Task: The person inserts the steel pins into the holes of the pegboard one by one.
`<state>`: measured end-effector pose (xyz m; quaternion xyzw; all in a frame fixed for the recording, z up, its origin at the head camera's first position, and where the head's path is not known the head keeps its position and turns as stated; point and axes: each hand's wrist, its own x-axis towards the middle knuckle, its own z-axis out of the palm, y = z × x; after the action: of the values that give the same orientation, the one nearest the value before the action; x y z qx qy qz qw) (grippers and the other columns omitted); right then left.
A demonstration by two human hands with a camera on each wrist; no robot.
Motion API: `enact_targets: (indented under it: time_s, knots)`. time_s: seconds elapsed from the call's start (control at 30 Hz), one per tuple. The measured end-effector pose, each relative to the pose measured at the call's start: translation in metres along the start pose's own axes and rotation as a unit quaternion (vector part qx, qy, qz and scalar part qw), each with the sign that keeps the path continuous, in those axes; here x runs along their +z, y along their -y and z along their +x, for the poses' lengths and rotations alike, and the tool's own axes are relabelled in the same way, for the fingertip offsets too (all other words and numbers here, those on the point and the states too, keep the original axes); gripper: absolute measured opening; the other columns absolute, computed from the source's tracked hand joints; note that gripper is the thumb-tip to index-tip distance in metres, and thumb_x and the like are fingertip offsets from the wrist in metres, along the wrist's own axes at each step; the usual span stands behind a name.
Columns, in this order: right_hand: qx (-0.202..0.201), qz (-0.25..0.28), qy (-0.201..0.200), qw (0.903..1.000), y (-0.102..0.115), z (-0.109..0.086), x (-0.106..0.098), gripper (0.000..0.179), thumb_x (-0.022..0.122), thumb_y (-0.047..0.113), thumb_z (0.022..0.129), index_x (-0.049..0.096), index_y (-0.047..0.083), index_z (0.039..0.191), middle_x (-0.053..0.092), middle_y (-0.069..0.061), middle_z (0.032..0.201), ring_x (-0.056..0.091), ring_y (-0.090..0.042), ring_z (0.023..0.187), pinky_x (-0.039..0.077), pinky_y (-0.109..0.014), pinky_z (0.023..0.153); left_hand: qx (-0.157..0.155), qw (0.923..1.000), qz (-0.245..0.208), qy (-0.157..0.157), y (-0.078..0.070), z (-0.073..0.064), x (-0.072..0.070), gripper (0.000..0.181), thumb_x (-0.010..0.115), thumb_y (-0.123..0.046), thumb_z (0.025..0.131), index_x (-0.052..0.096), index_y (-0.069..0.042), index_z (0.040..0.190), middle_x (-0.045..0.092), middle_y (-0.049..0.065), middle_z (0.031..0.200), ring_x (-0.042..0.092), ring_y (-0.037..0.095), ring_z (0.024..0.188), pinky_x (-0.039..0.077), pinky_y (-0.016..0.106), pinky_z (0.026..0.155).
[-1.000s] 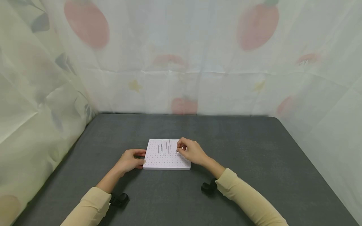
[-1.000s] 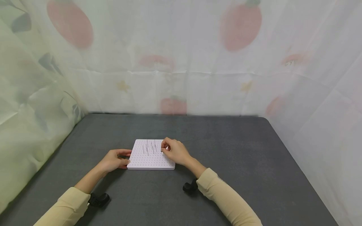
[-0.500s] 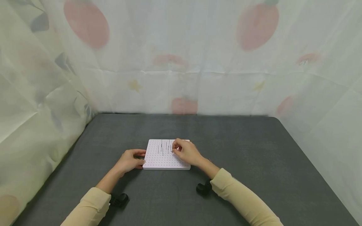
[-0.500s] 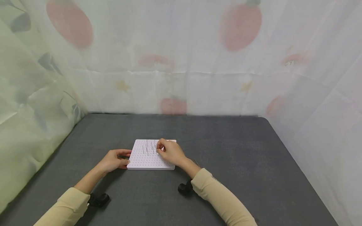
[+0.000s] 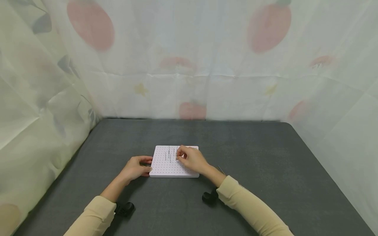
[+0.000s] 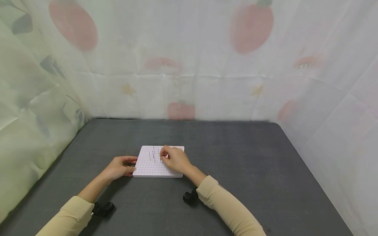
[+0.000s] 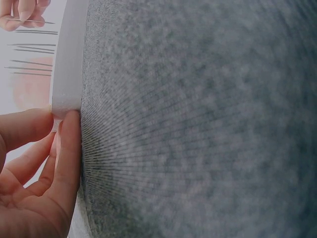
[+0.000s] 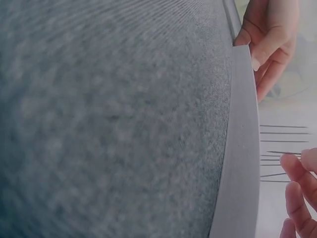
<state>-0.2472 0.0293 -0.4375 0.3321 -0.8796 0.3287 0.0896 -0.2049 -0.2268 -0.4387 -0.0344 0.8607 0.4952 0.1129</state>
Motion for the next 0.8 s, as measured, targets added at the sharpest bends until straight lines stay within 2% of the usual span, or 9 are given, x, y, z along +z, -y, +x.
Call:
enact_targets:
  time_s: [0.4,0.67,0.8]
  knots:
    - [-0.008,-0.038,0.003,0.9992,-0.0005,0.0021,0.0072,0.005,0.069,0.013,0.087,0.065,0.014,0.09,0.072,0.001,0.083,0.051,-0.005,0.065,0.035,-0.014,0.058,-0.008,1.0,0.001,0.0,-0.0021,-0.0017,0.0006,0.05,0.067,0.002,0.085,0.055,0.006,0.134,0.062,0.024,0.125,0.068,0.014,0.087,0.063,0.033,0.072]
    - [-0.01,-0.057,0.002,0.9983,0.0027,0.002,0.0077,0.004,0.069,0.013,0.086,0.065,0.015,0.086,0.068,0.004,0.071,0.054,-0.006,0.065,0.035,-0.014,0.057,-0.008,0.9999,0.008,-0.001,-0.0013,-0.0022,0.0003,0.05,0.067,0.001,0.086,0.055,0.005,0.135,0.061,0.024,0.126,0.067,0.015,0.087,0.062,0.033,0.072]
    - [-0.011,-0.063,0.003,0.998,0.0036,0.0024,0.0079,0.006,0.069,0.013,0.087,0.065,0.017,0.085,0.069,0.005,0.071,0.054,-0.007,0.064,0.035,-0.015,0.057,-0.008,0.9999,0.007,-0.003,-0.0006,-0.0021,0.0004,0.05,0.067,0.002,0.086,0.055,0.005,0.135,0.061,0.024,0.125,0.067,0.014,0.086,0.062,0.033,0.072]
